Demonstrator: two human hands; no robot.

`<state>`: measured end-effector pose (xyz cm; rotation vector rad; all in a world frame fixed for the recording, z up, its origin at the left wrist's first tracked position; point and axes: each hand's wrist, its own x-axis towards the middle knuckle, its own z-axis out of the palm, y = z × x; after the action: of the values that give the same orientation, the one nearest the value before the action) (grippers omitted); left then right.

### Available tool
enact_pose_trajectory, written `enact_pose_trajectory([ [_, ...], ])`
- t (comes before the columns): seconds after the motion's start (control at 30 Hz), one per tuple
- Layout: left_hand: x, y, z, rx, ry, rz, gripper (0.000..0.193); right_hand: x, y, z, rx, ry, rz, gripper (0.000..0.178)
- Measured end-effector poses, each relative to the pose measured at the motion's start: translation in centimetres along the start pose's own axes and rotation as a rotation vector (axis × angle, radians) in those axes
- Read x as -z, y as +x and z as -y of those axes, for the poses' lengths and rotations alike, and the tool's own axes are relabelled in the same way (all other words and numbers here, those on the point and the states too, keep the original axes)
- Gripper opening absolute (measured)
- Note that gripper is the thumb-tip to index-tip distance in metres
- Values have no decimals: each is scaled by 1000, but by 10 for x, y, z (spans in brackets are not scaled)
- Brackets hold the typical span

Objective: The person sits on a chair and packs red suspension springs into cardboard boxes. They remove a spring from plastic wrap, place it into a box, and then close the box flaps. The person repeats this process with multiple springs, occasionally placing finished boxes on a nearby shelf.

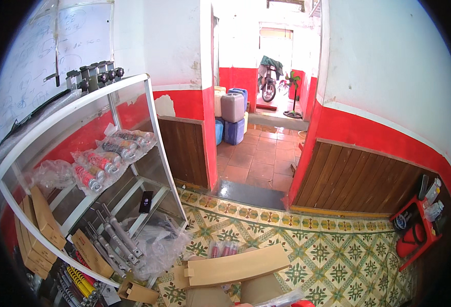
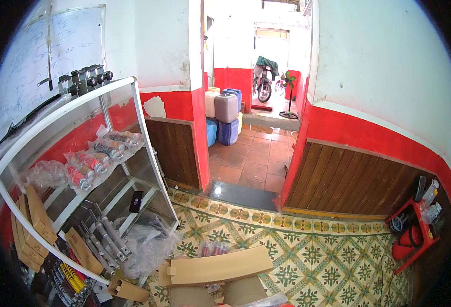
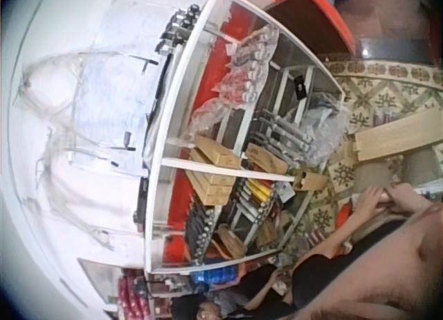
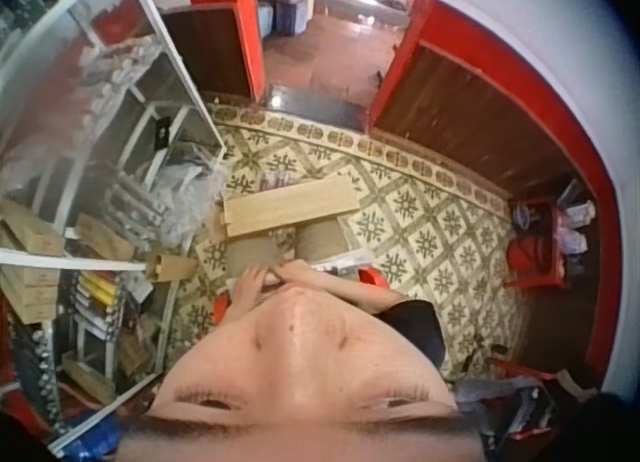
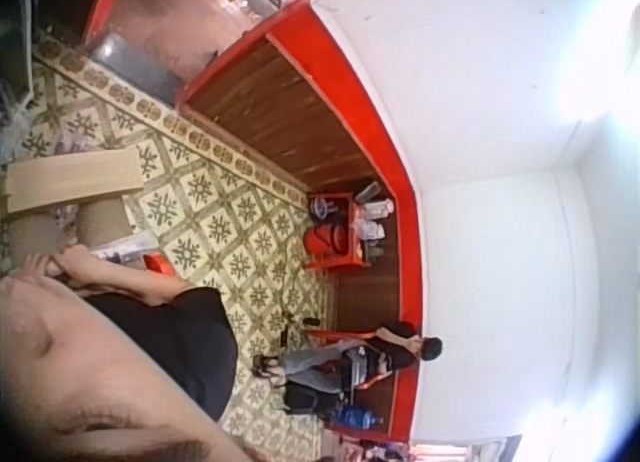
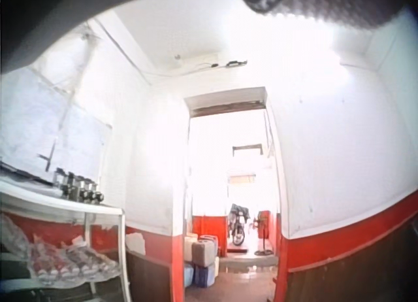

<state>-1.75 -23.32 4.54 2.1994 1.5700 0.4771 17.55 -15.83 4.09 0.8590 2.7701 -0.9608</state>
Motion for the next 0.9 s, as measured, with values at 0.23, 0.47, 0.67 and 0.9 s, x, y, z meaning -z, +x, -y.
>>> enact_pose_trajectory([
  [0.23,14,11,-1,97,-30,200,63,19,1,7,54,74,-63,57],
  [0.47,36,13,5,51,-70,251,71,-6,28,-28,-388,527,383,89],
  [0.67,80,10,-14,194,158,-378,105,64,-18,-6,97,315,-365,65],
  [0.9,65,73,-49,147,-393,-693,131,154,-72,10,159,860,-419,66],
])
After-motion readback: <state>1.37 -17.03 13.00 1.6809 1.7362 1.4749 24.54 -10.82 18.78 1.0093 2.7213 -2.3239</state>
